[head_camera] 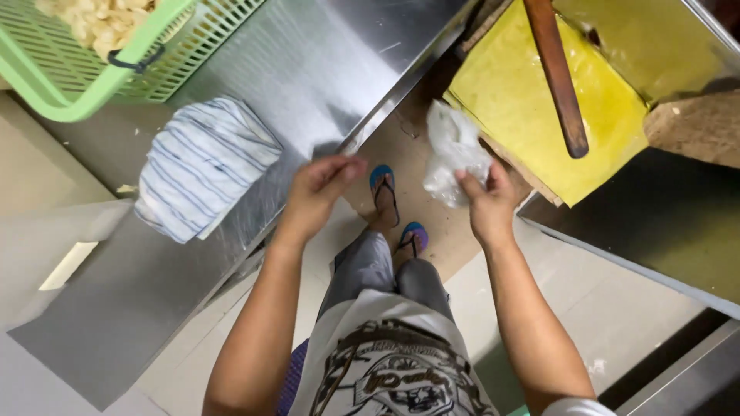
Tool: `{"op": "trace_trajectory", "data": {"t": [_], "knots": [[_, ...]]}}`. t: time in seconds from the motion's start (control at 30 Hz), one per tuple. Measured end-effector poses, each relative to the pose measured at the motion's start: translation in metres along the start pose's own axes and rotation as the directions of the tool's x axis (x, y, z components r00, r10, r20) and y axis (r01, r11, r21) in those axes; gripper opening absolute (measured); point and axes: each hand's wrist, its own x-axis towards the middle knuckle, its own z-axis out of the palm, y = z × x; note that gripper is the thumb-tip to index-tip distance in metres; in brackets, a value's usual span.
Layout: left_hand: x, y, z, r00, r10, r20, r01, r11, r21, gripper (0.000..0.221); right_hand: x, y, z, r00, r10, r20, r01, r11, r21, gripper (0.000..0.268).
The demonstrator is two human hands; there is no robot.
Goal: Frying bird nest pieces in a deep fryer, draining oil, and transferring the finished product into a storage bin.
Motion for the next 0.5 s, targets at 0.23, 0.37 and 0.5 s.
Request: {"op": "trace_trajectory", "data": {"t": [0.23, 0.37, 0.5], "knots": [[-0.026, -0.242, -0.007, 0.914, -0.374, -0.155, 0.4, 0.892, 0.208, 0.026, -0.047, 0.086, -0.074, 0.953, 0.18, -0.243, -0.18, 0.983, 0.022, 0.034], [0.042, -0.297, -0.015, 0.887, -0.354, -0.296, 0.458, 0.756, 0.467, 0.039, -0.037, 0.144, -0.066, 0.935, 0.191, -0.298, -0.191, 0.981, 0.031, 0.032], [0.124, -0.319, -0.021, 0.871, -0.311, -0.38, 0.49, 0.494, 0.719, 0.051, -0.013, 0.193, -0.03, 0.952, 0.173, -0.254, -0.167, 0.985, 0.047, 0.032]]}}
